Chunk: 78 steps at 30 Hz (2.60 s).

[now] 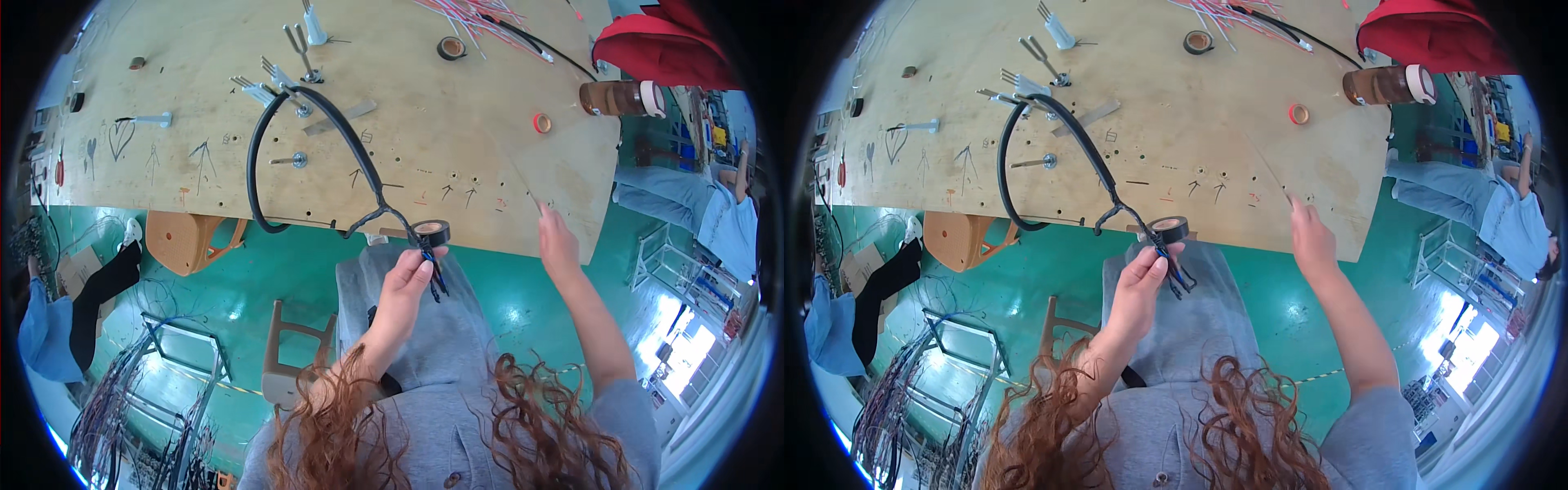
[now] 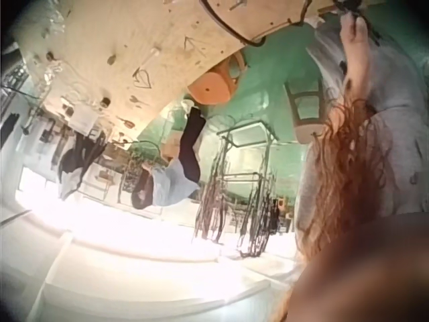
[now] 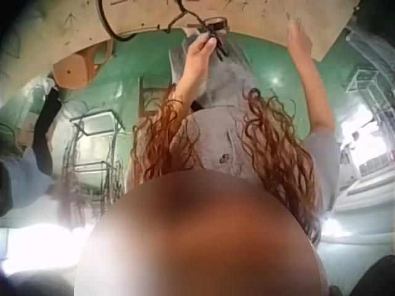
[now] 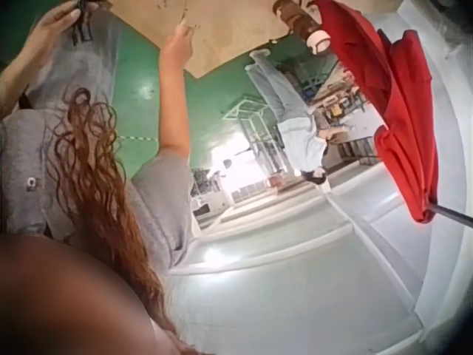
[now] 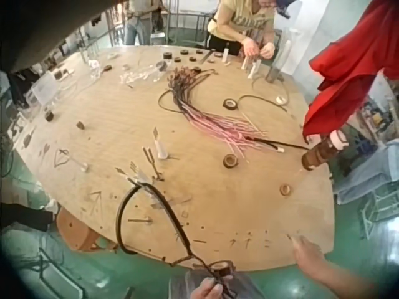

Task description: Wrap electrical tape around a bundle of wires to secure them on an assembly jig.

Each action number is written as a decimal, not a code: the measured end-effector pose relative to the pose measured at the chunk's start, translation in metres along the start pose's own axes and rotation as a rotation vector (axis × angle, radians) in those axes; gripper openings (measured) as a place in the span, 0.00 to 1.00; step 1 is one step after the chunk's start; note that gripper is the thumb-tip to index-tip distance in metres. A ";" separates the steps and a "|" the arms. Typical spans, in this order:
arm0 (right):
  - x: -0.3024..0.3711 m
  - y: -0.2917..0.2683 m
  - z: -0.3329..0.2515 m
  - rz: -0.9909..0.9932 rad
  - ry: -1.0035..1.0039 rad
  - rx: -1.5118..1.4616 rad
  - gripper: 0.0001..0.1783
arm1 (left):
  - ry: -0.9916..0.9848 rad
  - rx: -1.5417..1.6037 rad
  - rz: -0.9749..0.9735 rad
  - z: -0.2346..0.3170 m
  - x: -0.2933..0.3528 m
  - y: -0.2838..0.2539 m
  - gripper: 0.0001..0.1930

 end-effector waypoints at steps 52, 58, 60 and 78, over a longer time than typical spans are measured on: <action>-0.044 0.020 -0.131 -0.432 -0.676 -0.885 0.34 | 0.326 -1.207 0.249 0.045 0.012 0.020 0.10; -0.042 0.005 -0.124 -0.811 -0.006 -1.198 0.13 | 0.223 -1.362 0.114 0.059 0.006 0.027 0.09; -0.056 -0.007 -0.124 -0.666 -0.233 -1.073 0.09 | 0.223 -1.364 0.052 0.063 0.006 0.026 0.09; -0.074 0.008 -0.110 -0.660 -0.452 -1.151 0.03 | 0.453 -1.175 0.187 0.037 0.000 0.019 0.10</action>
Point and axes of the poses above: each hand's wrist, its own x-axis away from the middle knuckle, its own y-axis out of the palm, z = x × y, the point moved 2 cm from there along -x, towards the middle knuckle, and after that the axes turned 7 degrees about -z, right-handed, at the moved point
